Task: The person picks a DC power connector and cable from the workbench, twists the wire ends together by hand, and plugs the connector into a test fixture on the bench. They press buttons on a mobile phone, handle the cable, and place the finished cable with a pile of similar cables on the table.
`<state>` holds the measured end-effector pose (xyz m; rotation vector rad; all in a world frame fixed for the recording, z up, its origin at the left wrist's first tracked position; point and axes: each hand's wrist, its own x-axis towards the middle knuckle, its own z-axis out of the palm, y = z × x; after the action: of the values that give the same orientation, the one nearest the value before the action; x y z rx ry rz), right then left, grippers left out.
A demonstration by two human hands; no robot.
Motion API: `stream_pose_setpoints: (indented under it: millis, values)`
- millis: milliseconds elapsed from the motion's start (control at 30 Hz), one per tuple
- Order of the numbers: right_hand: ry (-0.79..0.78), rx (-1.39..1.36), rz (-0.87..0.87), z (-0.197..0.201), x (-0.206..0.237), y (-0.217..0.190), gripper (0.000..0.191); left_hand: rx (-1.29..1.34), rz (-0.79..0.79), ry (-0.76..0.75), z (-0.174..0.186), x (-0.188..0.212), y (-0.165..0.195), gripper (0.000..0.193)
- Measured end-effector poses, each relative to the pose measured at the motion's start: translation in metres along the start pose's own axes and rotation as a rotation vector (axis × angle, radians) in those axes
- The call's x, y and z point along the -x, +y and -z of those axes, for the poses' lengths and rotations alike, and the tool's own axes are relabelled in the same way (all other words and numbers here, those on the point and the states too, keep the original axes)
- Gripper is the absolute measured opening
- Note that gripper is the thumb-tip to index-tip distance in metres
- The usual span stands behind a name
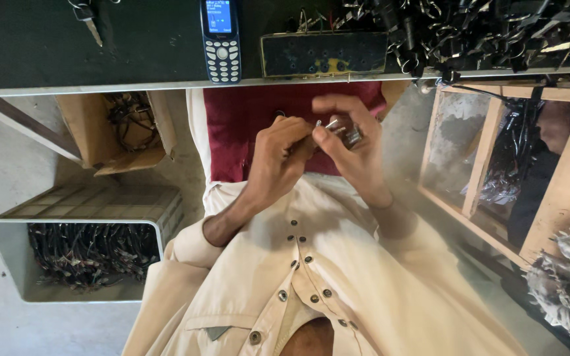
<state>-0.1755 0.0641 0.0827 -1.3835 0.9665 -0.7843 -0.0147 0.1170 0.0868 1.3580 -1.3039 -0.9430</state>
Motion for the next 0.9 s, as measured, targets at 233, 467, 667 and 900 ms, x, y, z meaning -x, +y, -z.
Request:
stream_pose_setpoints:
  millis: [233, 467, 667, 900]
  values:
    - [-0.044, -0.251, -0.165, -0.003, -0.003, 0.006, 0.007, 0.089, -0.011, -0.016, 0.003, 0.003, -0.002, 0.013]
    - [-0.228, -0.246, -0.104, 0.012, -0.009, 0.01, 0.028, 0.238, 0.184, 0.07, -0.007, 0.003, -0.007, 0.01]
    - [-0.661, 0.096, 0.328, 0.008, -0.009, 0.022, 0.066, 1.343, 0.215, 0.093, 0.025, 0.009, 0.025, 0.015]
    - [-0.721, 0.159, 0.103, 0.005, 0.005, 0.044, 0.028, 1.416, -0.055, 0.537, 0.091, -0.013, 0.029, 0.023]
